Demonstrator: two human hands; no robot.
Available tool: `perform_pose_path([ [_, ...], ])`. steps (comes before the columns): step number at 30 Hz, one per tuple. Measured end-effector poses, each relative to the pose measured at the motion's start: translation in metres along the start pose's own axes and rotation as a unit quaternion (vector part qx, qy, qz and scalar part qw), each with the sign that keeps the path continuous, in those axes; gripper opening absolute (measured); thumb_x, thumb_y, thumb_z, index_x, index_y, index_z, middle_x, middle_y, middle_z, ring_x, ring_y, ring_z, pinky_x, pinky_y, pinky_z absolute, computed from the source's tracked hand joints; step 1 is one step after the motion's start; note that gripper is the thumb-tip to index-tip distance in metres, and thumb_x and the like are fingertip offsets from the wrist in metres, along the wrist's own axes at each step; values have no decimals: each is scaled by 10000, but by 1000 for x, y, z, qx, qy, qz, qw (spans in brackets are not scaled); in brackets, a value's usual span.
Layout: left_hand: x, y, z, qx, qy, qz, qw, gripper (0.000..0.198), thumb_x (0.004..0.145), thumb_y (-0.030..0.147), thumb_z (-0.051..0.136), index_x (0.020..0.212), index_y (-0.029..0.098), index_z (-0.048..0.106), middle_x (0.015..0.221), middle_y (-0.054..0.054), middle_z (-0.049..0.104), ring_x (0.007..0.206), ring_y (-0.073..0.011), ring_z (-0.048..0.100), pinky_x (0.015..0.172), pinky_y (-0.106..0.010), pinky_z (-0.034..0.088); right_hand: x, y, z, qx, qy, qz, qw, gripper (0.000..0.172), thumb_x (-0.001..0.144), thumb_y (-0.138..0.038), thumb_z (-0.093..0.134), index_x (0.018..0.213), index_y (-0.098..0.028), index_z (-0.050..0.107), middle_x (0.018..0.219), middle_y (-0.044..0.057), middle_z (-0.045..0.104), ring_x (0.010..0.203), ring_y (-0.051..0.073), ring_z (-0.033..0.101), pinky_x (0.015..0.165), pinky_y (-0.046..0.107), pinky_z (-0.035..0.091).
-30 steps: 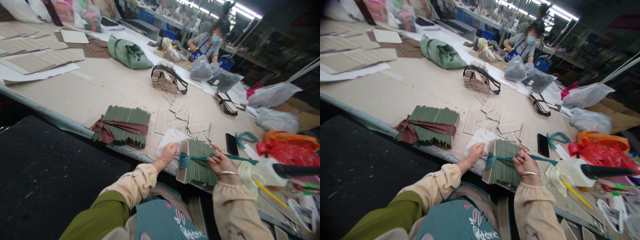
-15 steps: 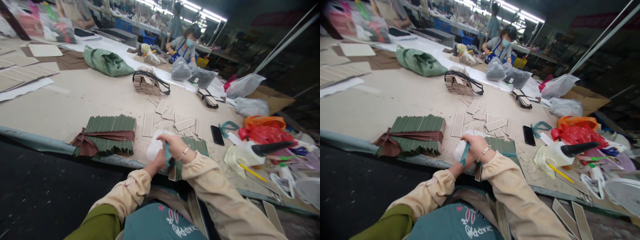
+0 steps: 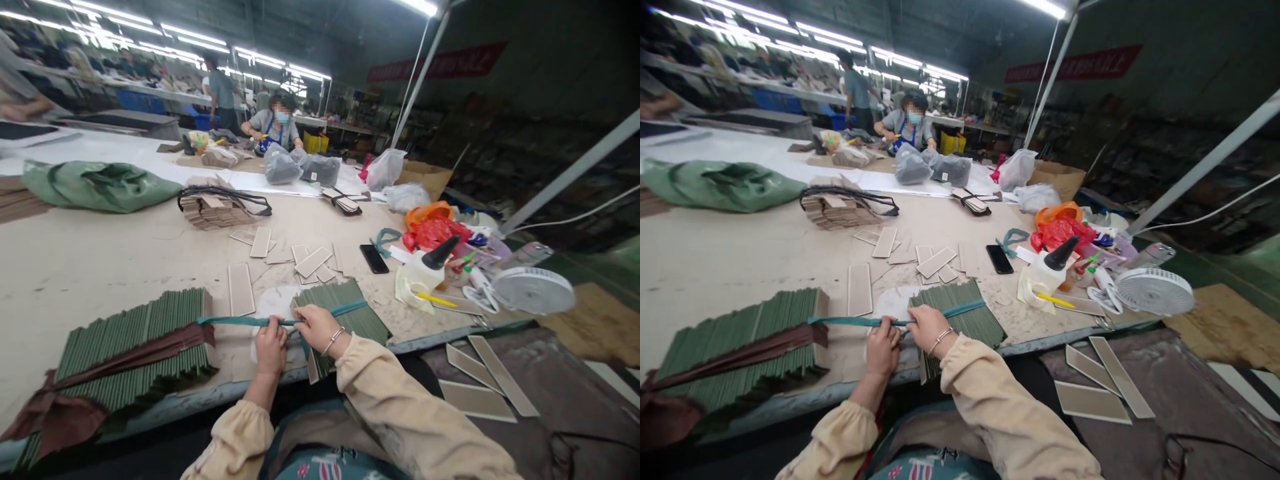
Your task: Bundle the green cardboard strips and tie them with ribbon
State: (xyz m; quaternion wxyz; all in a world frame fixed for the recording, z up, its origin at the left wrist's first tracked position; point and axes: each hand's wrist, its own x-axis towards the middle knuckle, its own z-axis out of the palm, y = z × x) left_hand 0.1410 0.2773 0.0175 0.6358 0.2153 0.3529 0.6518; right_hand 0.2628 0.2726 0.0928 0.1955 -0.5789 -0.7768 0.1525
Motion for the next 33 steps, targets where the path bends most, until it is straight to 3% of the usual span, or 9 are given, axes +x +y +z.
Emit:
perform_pose_path([
  [3, -3, 3, -1, 12, 11, -4, 1000, 306, 774, 411, 659, 731, 121, 572, 455, 101, 271, 392, -25, 259, 369, -142, 210, -5, 8, 4, 6, -15, -21, 1000, 210, 809, -175, 596, 1005, -187, 672, 927, 43, 677, 884, 153, 611, 814, 239, 457],
  [14, -3, 18, -13, 48, 31, -15, 998, 416, 676, 482, 723, 748, 98, 579, 464, 110, 262, 401, -22, 238, 380, -151, 199, -4, 2, 24, 5, 8, -67, 998, 173, 842, -153, 540, 939, -170, 682, 897, 68, 661, 865, 173, 607, 795, 274, 470],
  [17, -4, 20, -13, 43, 32, -17, 998, 416, 681, 489, 715, 755, 102, 579, 469, 109, 265, 406, -21, 233, 386, -150, 204, -5, 8, 19, 31, 17, -65, 997, 196, 826, -165, 578, 1004, -167, 658, 917, 56, 664, 821, 148, 608, 775, 250, 478],
  [20, -2, 21, -13, 44, 16, -10, 999, 402, 708, 488, 691, 760, 106, 578, 469, 112, 250, 407, -22, 214, 391, -153, 202, -5, 10, 10, 26, 25, -58, 998, 297, 834, -189, 576, 1126, -150, 608, 1033, 79, 656, 911, 156, 608, 828, 252, 470],
  [23, 1, 19, -14, 54, 4, -1, 999, 406, 729, 510, 658, 770, 117, 567, 465, 115, 233, 402, -29, 198, 394, -163, 198, -3, 3, 6, -41, -42, -66, 996, 306, 862, -255, 542, 1152, -182, 605, 1076, 77, 660, 992, 182, 604, 856, 266, 455],
  [26, 4, 16, -19, 130, 0, 9, 992, 431, 779, 566, 554, 773, 134, 558, 449, 116, 205, 381, -44, 190, 390, -183, 204, 1, -5, 8, -91, -115, -57, 988, 229, 872, -263, 501, 1004, -196, 675, 923, 75, 702, 867, 200, 647, 760, 274, 470],
  [29, 3, 14, -26, 275, -19, 63, 959, 403, 828, 523, 490, 848, 138, 606, 462, 61, 371, 423, -94, 358, 457, -226, 341, 7, -3, 9, -83, -116, -56, 988, 285, 893, -253, 423, 846, -182, 695, 819, 80, 708, 789, 206, 658, 701, 279, 465],
  [31, 0, 13, -29, 410, -49, 131, 901, 359, 875, 436, 429, 948, 145, 625, 612, -25, 557, 580, -155, 513, 612, -288, 440, 11, 3, 7, -34, -84, -26, 996, 307, 899, -296, 397, 866, -192, 684, 798, 54, 706, 759, 184, 655, 680, 259, 459],
  [33, -3, 10, -29, 511, -75, 175, 838, 349, 894, 371, 380, 1009, 148, 622, 806, -102, 639, 755, -210, 576, 752, -346, 453, 15, 11, 3, 26, -70, 19, 997, 307, 889, -352, 399, 903, -210, 670, 735, 17, 693, 681, 159, 638, 634, 237, 448],
])
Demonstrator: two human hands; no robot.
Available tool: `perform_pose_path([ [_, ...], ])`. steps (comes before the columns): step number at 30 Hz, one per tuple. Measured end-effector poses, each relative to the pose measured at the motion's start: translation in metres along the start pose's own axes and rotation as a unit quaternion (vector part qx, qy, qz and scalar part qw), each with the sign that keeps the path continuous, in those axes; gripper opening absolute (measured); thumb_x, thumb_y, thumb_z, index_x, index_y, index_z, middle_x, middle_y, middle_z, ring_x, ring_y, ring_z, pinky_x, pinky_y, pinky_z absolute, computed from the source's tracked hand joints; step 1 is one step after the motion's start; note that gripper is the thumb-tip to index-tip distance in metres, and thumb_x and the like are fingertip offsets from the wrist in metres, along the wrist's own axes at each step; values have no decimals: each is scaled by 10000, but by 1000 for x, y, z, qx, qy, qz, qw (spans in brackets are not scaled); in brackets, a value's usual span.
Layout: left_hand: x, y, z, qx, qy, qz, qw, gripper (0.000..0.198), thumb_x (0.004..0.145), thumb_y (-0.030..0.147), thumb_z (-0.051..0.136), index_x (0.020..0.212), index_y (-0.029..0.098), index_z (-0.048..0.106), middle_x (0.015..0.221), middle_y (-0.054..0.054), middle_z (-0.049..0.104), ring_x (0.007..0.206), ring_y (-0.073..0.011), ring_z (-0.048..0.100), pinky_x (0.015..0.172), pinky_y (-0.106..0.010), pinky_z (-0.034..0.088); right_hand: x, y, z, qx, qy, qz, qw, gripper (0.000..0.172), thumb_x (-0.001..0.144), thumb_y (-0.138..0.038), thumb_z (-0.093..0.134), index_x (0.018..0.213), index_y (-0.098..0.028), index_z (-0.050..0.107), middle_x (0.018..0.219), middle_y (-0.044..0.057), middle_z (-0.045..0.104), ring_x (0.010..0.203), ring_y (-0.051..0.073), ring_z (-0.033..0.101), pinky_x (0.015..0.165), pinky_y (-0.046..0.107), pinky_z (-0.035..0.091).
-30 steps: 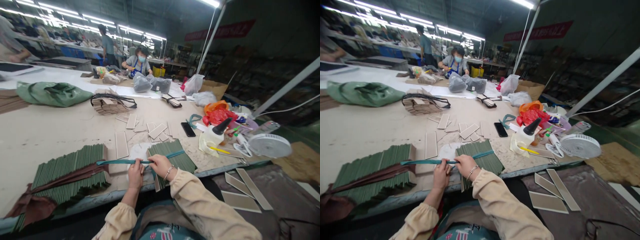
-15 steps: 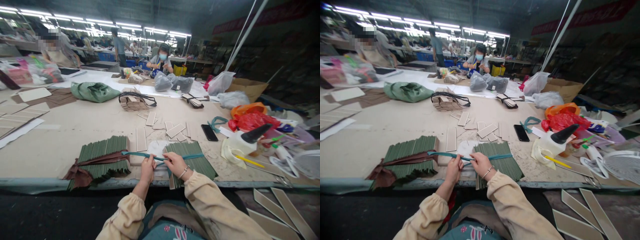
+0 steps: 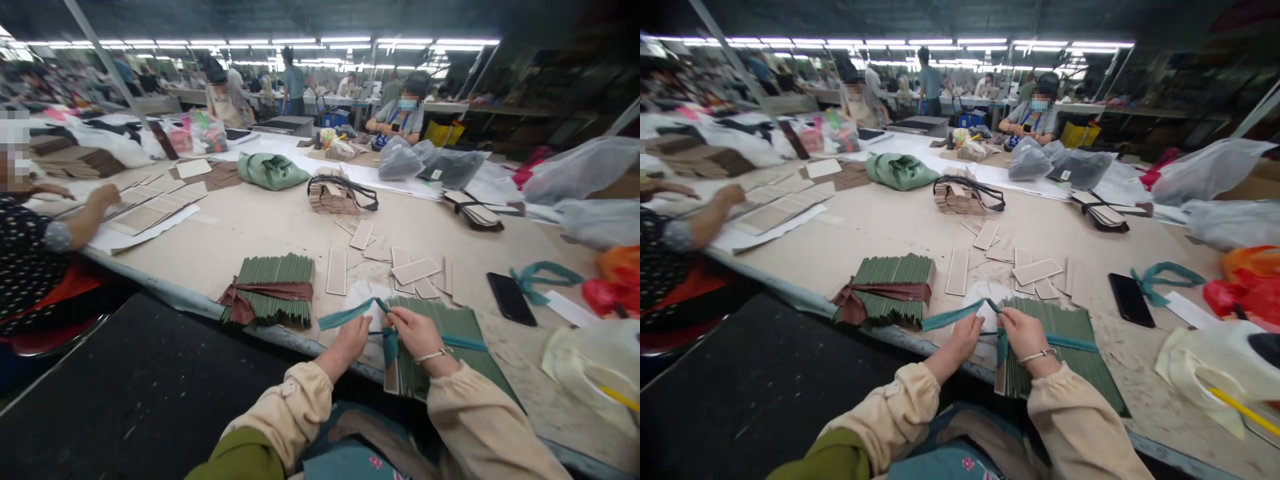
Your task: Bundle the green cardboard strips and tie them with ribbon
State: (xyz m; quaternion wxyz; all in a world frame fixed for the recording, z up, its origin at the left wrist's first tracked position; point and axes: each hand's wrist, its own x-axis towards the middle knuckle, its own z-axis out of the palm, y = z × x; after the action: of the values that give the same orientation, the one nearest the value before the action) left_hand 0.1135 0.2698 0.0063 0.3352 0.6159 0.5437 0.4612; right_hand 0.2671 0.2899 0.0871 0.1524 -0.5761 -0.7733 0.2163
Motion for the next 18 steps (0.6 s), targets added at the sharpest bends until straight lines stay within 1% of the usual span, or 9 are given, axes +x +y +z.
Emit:
perform_pose_path([
  [1, -2, 0, 2, 25, -9, 10, 1000, 342, 887, 350, 391, 1039, 142, 615, 874, -131, 649, 802, -228, 584, 781, -360, 450, 1, 3, -2, 20, -15, 9, 1000, 309, 882, -376, 400, 898, -215, 664, 685, 3, 676, 634, 152, 623, 607, 232, 439],
  [3, -4, 2, 5, 48, -40, 23, 998, 365, 868, 305, 424, 1150, 125, 570, 945, -168, 649, 827, -249, 594, 785, -367, 450, 1, 8, -6, 15, -71, -6, 997, 318, 879, -400, 389, 858, -226, 653, 622, -7, 640, 592, 152, 598, 574, 233, 417],
  [5, -5, 3, 8, 78, -83, 40, 993, 419, 865, 258, 410, 1250, 118, 495, 941, -179, 647, 790, -252, 597, 759, -370, 452, 0, 12, -9, -37, -107, -32, 993, 318, 885, -392, 372, 816, -235, 639, 633, 2, 632, 624, 165, 604, 582, 241, 401],
  [6, -5, 3, 8, 80, -99, 42, 991, 414, 864, 245, 404, 1248, 121, 494, 908, -172, 646, 764, -250, 593, 750, -371, 451, 0, 13, -10, -69, -109, -39, 991, 317, 891, -382, 362, 804, -236, 629, 653, 10, 635, 650, 173, 611, 592, 246, 397],
  [7, -4, 2, 8, 70, -108, 37, 991, 381, 857, 245, 418, 1206, 132, 523, 866, -156, 643, 741, -246, 585, 745, -369, 448, 0, 15, -10, -100, -108, -41, 988, 313, 895, -370, 354, 795, -236, 619, 675, 18, 640, 675, 180, 618, 604, 251, 394],
  [9, 0, 1, 7, 25, -106, 15, 994, 248, 821, 257, 497, 1026, 160, 600, 769, -117, 620, 696, -231, 561, 737, -353, 438, 2, 19, -12, -145, -110, -43, 982, 306, 903, -351, 345, 781, -233, 600, 701, 27, 649, 703, 187, 627, 622, 255, 389],
  [12, 8, -3, 3, -29, -98, -11, 995, 72, 752, 250, 601, 793, 191, 594, 661, -64, 563, 629, -195, 516, 708, -320, 419, 4, 22, -16, -170, -120, -50, 977, 301, 909, -337, 348, 768, -230, 592, 712, 28, 655, 717, 181, 633, 627, 248, 383],
  [15, 14, -2, -3, -69, -89, -45, 993, 89, 739, 266, 609, 766, 200, 555, 582, -9, 502, 542, -152, 455, 607, -281, 385, 5, 21, -18, -181, -111, -40, 976, 303, 914, -317, 358, 765, -222, 604, 719, 28, 664, 716, 175, 635, 629, 245, 377],
  [18, 15, 6, -12, -117, -98, -95, 984, 153, 818, 355, 483, 796, 204, 482, 475, 72, 351, 413, -109, 332, 472, -238, 300, 3, 16, -16, -187, -89, -25, 978, 304, 923, -297, 356, 804, -207, 621, 752, 41, 682, 728, 177, 643, 637, 247, 377],
])
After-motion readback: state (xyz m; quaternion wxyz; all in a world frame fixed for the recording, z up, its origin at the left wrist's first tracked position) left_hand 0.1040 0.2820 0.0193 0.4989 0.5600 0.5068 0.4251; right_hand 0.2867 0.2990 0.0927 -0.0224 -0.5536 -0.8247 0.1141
